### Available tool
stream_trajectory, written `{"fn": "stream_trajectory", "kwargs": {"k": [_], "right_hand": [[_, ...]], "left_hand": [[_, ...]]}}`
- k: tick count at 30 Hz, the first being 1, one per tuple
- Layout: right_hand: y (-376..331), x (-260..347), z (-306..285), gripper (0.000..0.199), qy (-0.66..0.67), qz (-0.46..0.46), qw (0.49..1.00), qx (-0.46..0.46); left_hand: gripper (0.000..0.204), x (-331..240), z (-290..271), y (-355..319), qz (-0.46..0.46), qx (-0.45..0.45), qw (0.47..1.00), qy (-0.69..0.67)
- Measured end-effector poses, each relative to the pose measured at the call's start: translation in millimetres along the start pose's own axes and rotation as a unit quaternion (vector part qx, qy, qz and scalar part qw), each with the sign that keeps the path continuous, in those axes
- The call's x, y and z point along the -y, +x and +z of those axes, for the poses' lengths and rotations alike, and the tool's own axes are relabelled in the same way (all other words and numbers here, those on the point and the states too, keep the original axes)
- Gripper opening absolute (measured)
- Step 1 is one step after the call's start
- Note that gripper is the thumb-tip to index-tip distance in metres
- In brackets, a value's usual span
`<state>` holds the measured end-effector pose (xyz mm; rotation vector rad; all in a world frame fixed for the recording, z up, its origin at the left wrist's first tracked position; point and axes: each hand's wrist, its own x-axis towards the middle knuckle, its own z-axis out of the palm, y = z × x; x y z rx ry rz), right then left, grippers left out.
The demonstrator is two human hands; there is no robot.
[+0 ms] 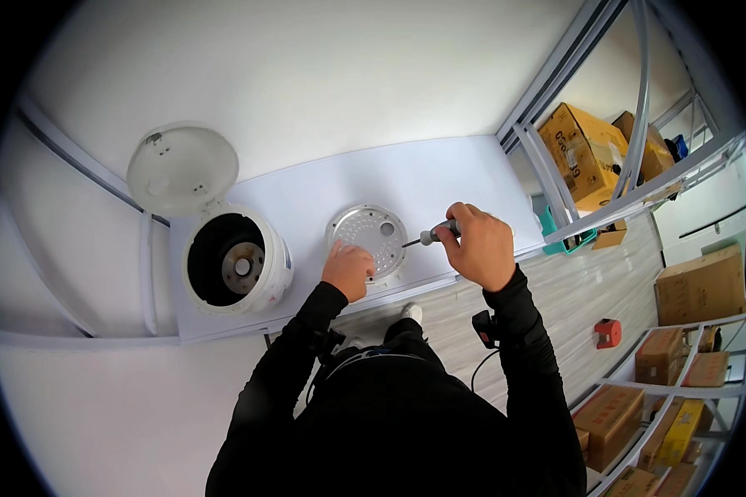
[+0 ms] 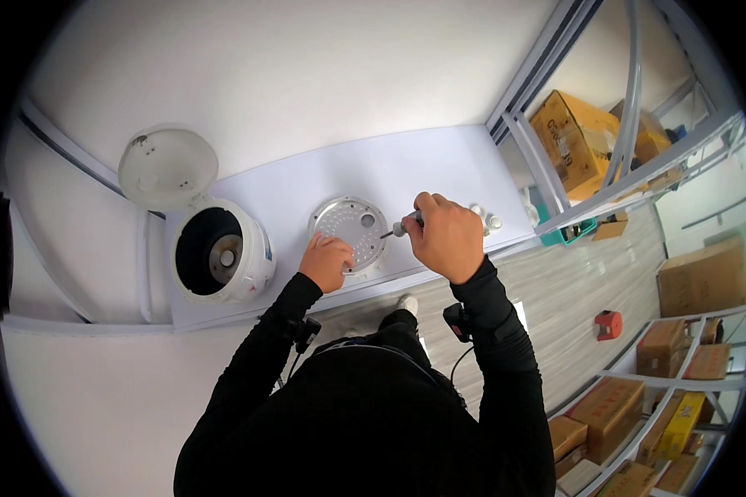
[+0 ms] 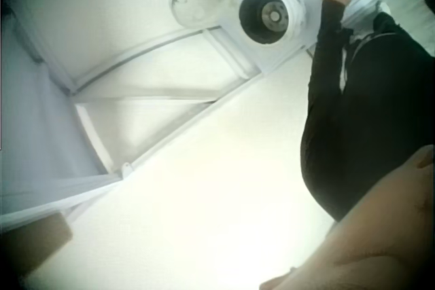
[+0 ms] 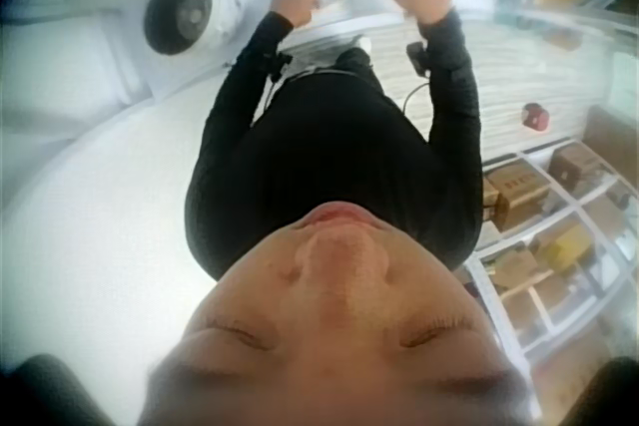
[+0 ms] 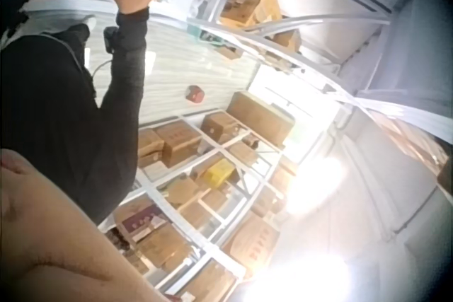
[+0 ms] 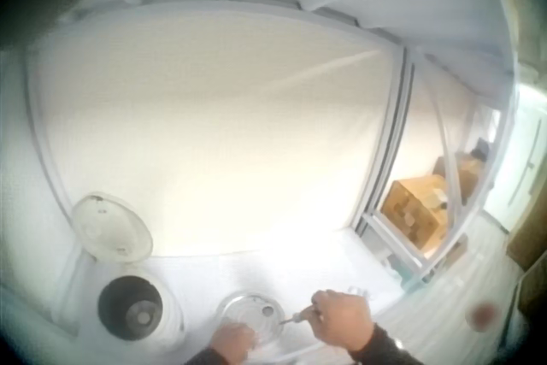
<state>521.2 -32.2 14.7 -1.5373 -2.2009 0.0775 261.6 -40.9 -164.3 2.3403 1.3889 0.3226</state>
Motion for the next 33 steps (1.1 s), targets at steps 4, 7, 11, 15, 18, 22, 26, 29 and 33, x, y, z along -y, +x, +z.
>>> {"fn": "stream_trajectory", "kwargs": {"k": [4,7,11,15,18,22,26,29,33], "right_hand": [[-3,-1,3,0.022,0.023,-0.002,1.0,-0.004],[-4,-2,4,0.022,0.027,-0.002,1.0,-0.003],[-9,-9,3,0.022,0.036,0.007,0.999,-0.007],[-12,-18,4,0.023,0.046,0.009,0.999,-0.012],[-13,-22,3,0.023,0.047,0.012,0.999,-0.01],[-12,-21,5,0.023,0.077,0.015,0.997,-0.027],[-12,-20,8,0.024,0.126,0.036,0.989,-0.07],[-20,-27,17,0.026,0.147,0.077,0.982,-0.086],[-29,-35,25,0.027,0.19,0.117,0.971,-0.087]], "left_hand": [[0.019,-10,3,17,-0.055,-0.067,0.994,-0.073],[0.021,-10,19,30,-0.028,-0.11,0.99,-0.083],[0.02,-19,29,41,-0.028,-0.098,0.994,-0.05],[0.017,-16,37,45,-0.03,-0.104,0.993,-0.036],[0.016,-15,40,49,-0.033,-0.122,0.991,-0.043],[0.016,-7,55,53,-0.143,-0.149,0.906,-0.369],[0.021,-2,48,56,-0.2,-0.124,0.766,-0.598],[0.024,-4,36,51,-0.219,-0.118,0.739,-0.626],[0.027,1,33,42,-0.216,-0.129,0.722,-0.645]]}}
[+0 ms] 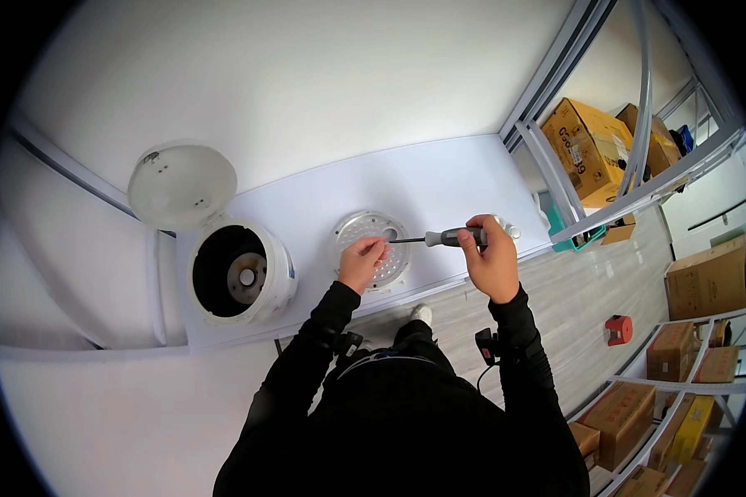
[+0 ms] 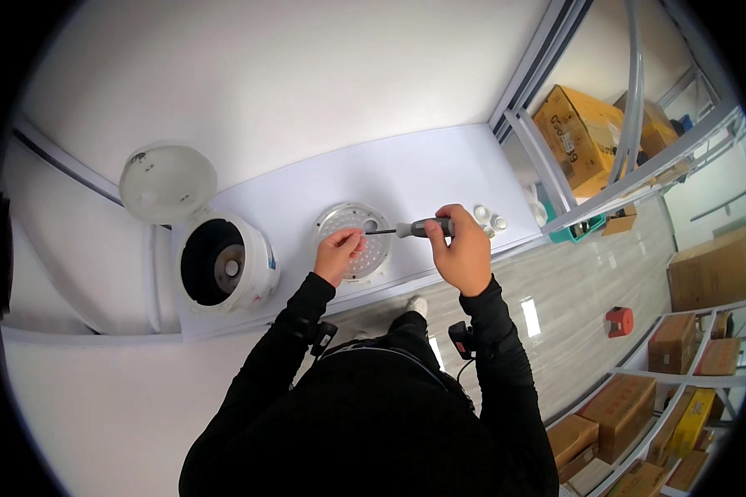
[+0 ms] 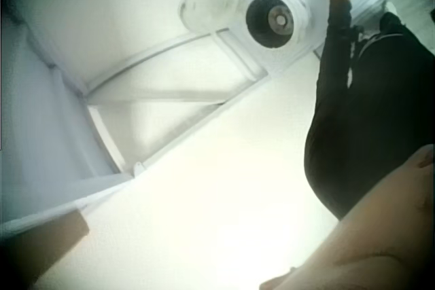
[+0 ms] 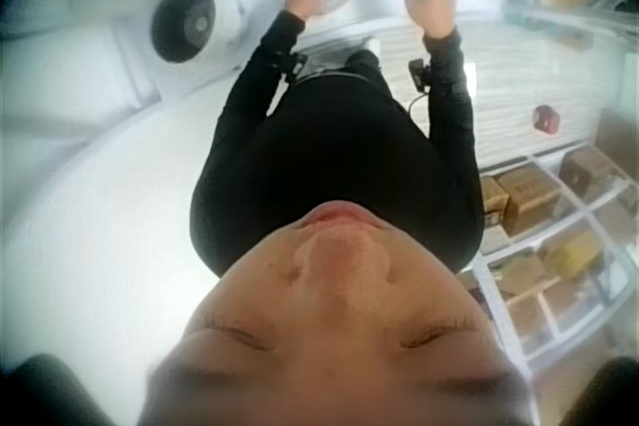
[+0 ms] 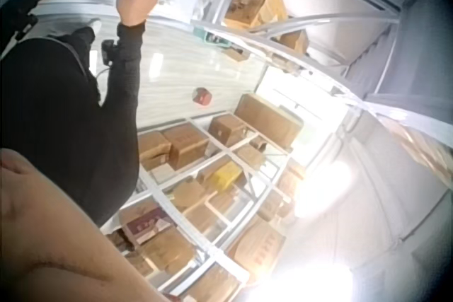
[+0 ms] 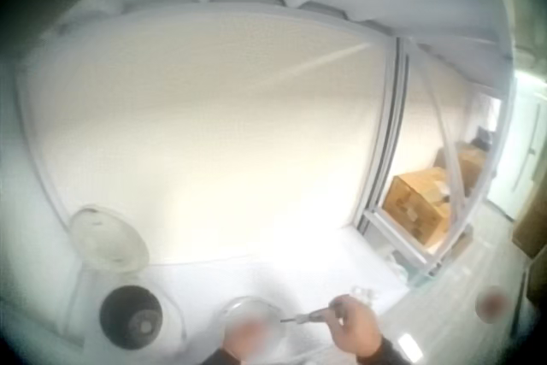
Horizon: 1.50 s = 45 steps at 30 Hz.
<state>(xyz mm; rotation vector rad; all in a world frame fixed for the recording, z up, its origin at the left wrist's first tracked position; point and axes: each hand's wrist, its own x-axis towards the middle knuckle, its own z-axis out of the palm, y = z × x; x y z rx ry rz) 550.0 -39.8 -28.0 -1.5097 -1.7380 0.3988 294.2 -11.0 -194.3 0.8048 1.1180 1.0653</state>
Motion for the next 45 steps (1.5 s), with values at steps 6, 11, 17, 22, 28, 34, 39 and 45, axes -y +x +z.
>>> {"fn": "stream_trajectory", "kwargs": {"k": [6,11,17,22,28,34,39,45], "right_hand": [[-20,-12,11,0.029,0.063,0.053,0.997,0.008],[-39,-4,13,0.028,0.095,0.074,0.993,0.003],[-61,-3,13,0.026,0.129,0.055,0.99,0.014],[-67,13,7,0.028,0.111,-0.032,0.993,0.035],[-68,11,-3,0.031,0.139,0.026,0.987,0.074],[-59,6,-14,0.032,0.094,0.026,0.994,0.04],[-45,23,-20,0.028,-0.126,-0.095,0.987,0.016],[-26,24,-9,0.028,-0.144,-0.144,0.979,0.029]], "left_hand": [[0.027,0,-7,-8,0.002,0.008,1.0,-0.022],[0.025,2,-15,-14,-0.004,0.024,0.998,-0.059],[0.022,-4,-20,-25,-0.009,0.06,0.993,-0.102],[0.023,-16,-24,-34,-0.003,0.05,0.995,-0.087],[0.027,-18,-38,-29,0.005,0.113,0.989,-0.094],[0.045,-24,-12,-32,0.029,0.113,0.993,0.013],[0.044,-9,8,-31,0.221,0.076,0.876,0.422],[0.034,11,22,-19,0.347,0.045,0.782,0.516]]}}
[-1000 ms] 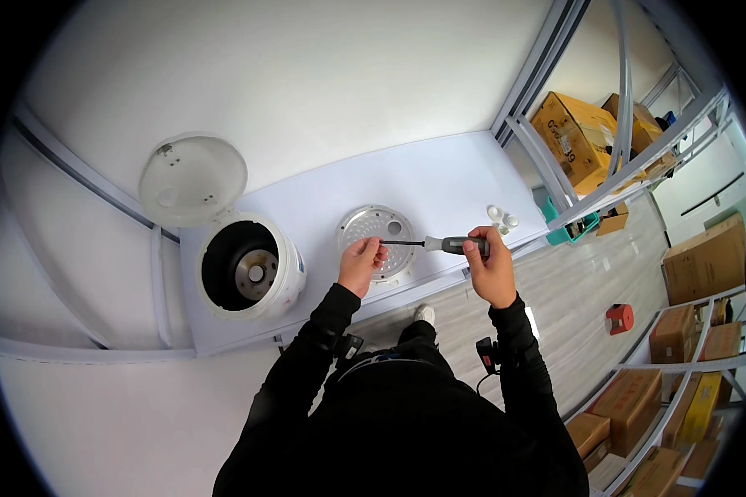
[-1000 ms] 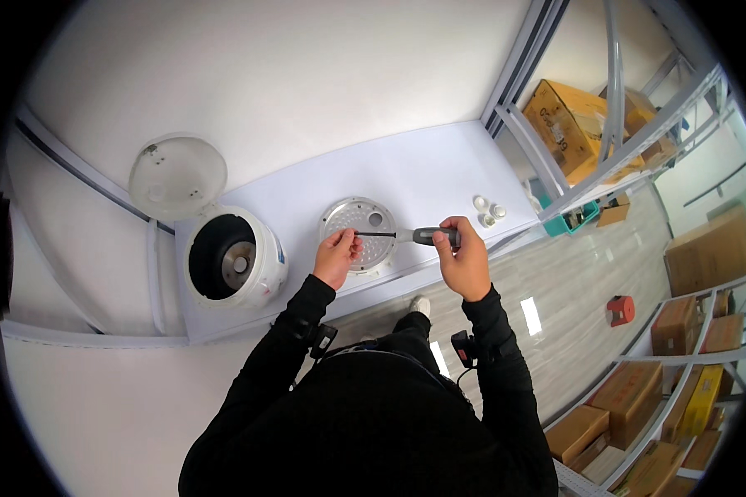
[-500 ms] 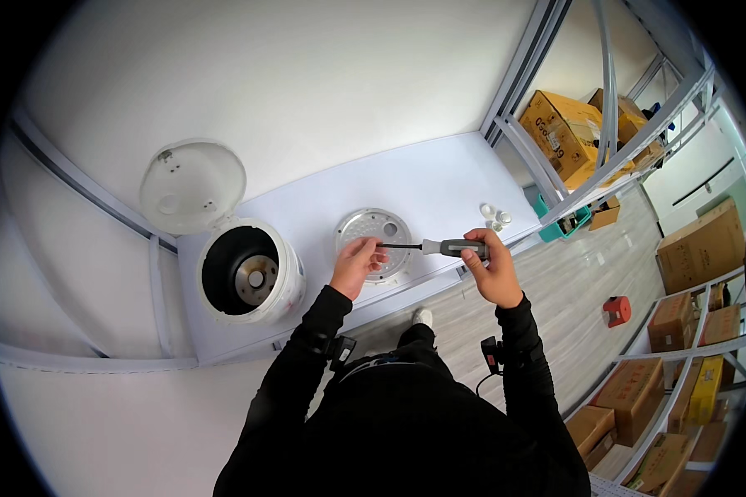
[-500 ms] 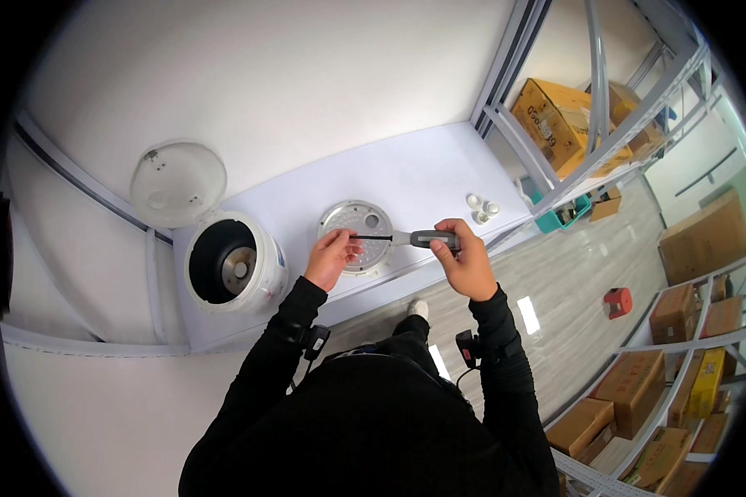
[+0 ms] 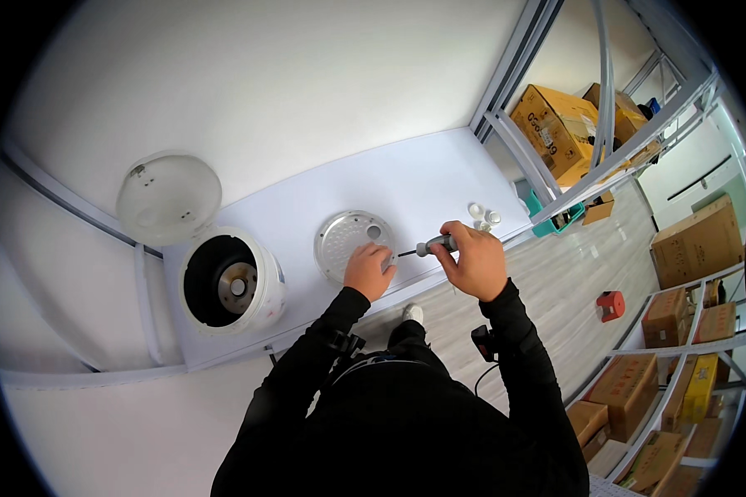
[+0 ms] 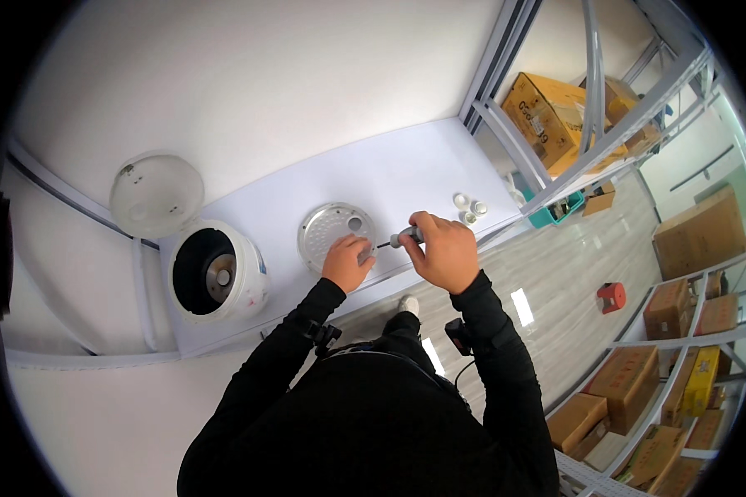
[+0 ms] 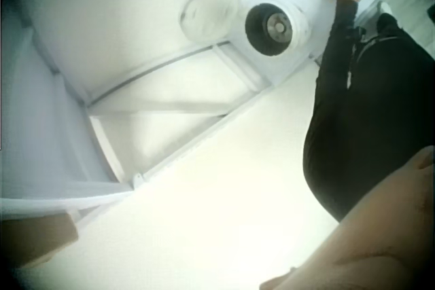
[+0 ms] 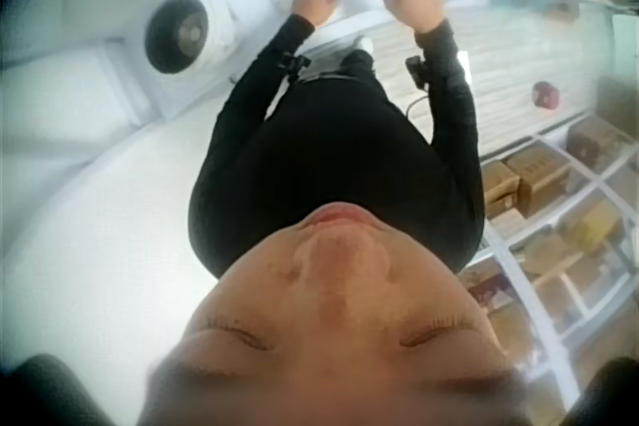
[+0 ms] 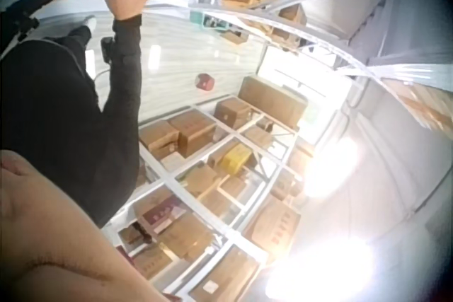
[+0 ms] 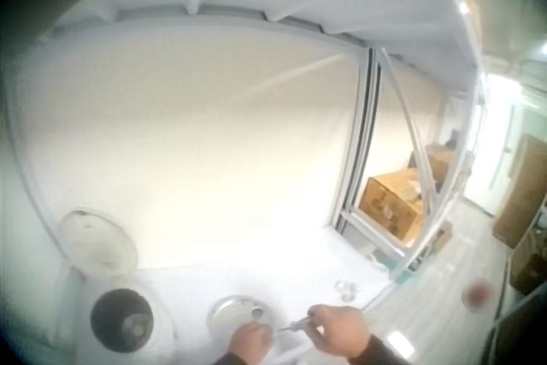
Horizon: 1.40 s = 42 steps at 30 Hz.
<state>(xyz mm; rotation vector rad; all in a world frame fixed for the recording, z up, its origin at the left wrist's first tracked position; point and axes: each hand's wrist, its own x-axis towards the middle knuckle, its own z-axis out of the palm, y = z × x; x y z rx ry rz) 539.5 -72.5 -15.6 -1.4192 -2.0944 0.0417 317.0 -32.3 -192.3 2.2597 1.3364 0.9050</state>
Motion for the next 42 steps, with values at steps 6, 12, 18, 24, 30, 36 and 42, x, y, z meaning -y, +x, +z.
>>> {"fn": "stream_trajectory", "kwargs": {"k": [6,12,18,24,30,36,42], "right_hand": [[19,-4,7,0.026,0.015,-0.029,0.999,0.034],[33,-7,9,0.025,0.029,-0.042,0.997,0.055],[37,-13,14,0.024,0.035,-0.049,0.996,0.071],[38,-14,16,0.025,0.03,-0.053,0.995,0.08],[40,-15,16,0.026,0.025,-0.064,0.995,0.078],[41,-12,18,0.029,0.011,-0.087,0.994,0.067],[54,-10,19,0.046,-0.108,-0.119,0.981,0.105]], "left_hand": [[0.02,3,9,1,-0.022,0.0,1.0,0.002],[0.019,1,10,0,-0.028,-0.005,0.999,0.015],[0.02,0,10,0,-0.041,0.002,0.999,0.014],[0.02,-3,8,2,-0.055,0.016,0.998,0.013],[0.021,-2,8,1,-0.057,0.022,0.998,0.013],[0.019,0,12,-1,-0.058,0.019,0.998,0.013],[0.019,-1,13,0,-0.052,0.015,0.998,0.021]]}}
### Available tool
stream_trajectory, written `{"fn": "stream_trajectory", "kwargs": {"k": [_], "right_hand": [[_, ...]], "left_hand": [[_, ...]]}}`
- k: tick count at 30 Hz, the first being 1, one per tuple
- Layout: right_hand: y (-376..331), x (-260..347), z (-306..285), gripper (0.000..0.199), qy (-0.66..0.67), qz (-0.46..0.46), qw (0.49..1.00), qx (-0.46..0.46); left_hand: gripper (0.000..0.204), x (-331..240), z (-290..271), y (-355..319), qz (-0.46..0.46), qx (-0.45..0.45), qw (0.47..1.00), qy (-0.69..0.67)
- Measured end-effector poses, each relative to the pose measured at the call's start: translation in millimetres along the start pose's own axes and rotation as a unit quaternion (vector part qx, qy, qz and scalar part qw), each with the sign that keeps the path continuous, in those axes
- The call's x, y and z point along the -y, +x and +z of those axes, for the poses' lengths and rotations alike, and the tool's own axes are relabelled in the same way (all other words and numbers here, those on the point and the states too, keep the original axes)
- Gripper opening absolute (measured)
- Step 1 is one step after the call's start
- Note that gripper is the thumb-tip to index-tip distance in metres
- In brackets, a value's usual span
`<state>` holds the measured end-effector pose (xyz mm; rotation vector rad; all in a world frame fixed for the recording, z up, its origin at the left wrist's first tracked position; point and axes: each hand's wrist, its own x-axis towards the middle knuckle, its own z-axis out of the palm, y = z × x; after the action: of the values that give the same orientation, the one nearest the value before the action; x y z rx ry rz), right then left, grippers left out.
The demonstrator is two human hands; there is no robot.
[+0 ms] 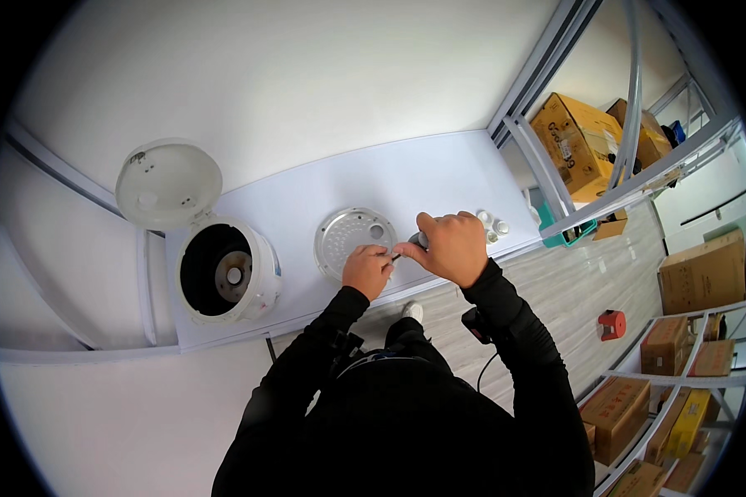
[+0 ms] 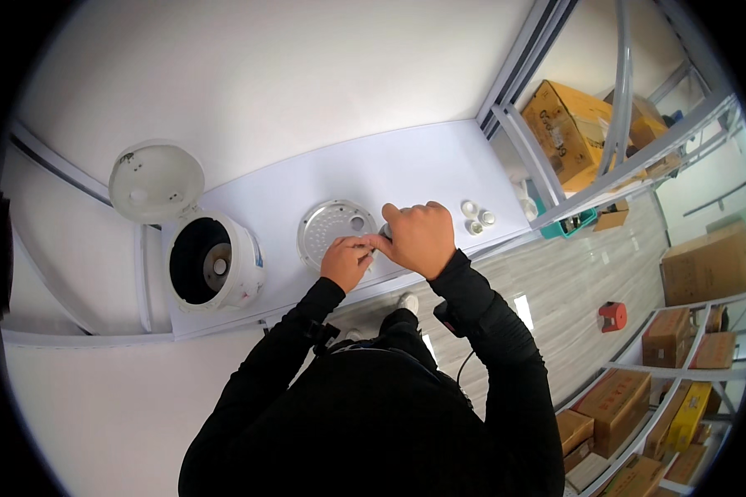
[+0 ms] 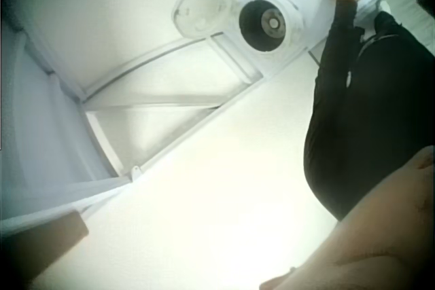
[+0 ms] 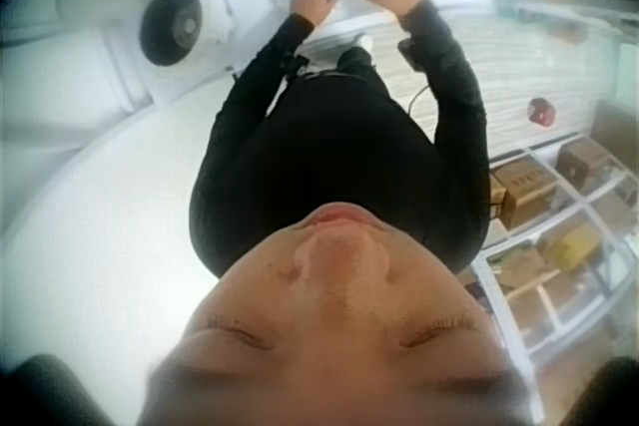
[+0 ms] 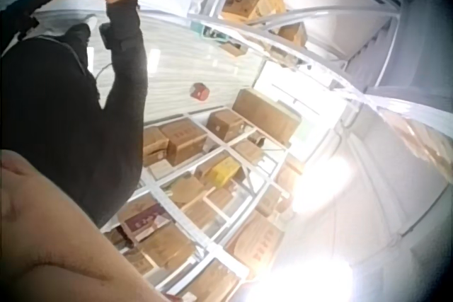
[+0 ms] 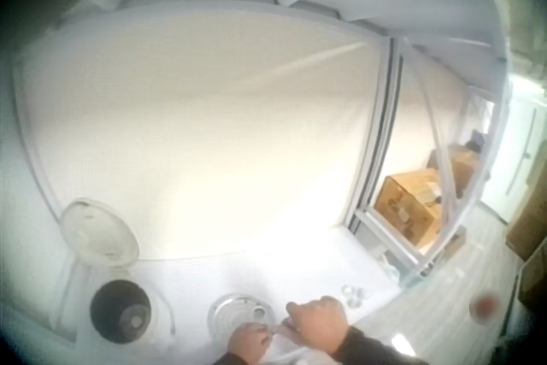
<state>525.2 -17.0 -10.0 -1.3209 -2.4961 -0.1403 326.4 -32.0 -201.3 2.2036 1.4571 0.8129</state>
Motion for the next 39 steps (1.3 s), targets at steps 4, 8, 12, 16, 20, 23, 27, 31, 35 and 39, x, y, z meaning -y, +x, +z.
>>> {"fn": "stream_trajectory", "kwargs": {"k": [4,8,12,16,20,23,27,31,35,39], "right_hand": [[11,12,0,0.048,-0.02,0.06,0.998,0.029],[15,11,4,0.042,0.06,-0.003,0.994,-0.089],[19,7,10,0.036,0.077,-0.031,0.995,-0.063],[30,20,-5,0.034,-0.009,0.083,0.985,0.149],[24,22,-5,0.031,-0.017,0.023,0.999,0.014],[21,9,8,0.032,0.036,-0.067,0.992,-0.104],[24,14,-1,0.033,-0.039,-0.002,0.996,0.085],[25,18,-4,0.03,-0.032,0.004,0.994,0.105],[20,8,9,0.031,0.006,-0.094,0.991,-0.091],[22,11,4,0.031,-0.054,-0.017,0.995,0.082]], "left_hand": [[0.018,3,1,-1,0.0,0.002,1.0,0.006],[0.019,0,0,-1,-0.006,0.002,1.0,-0.007],[0.019,2,1,-1,-0.009,0.007,1.0,-0.013],[0.019,5,1,0,-0.011,0.011,1.0,-0.01],[0.018,4,1,2,-0.023,0.017,1.0,-0.009],[0.017,2,1,3,-0.027,0.019,0.999,-0.007],[0.019,4,0,4,-0.031,0.025,0.999,-0.005],[0.021,6,1,3,-0.03,0.026,0.999,-0.007],[0.021,3,0,4,-0.029,0.019,0.999,-0.013],[0.021,3,-1,3,-0.034,0.023,0.999,-0.015]]}}
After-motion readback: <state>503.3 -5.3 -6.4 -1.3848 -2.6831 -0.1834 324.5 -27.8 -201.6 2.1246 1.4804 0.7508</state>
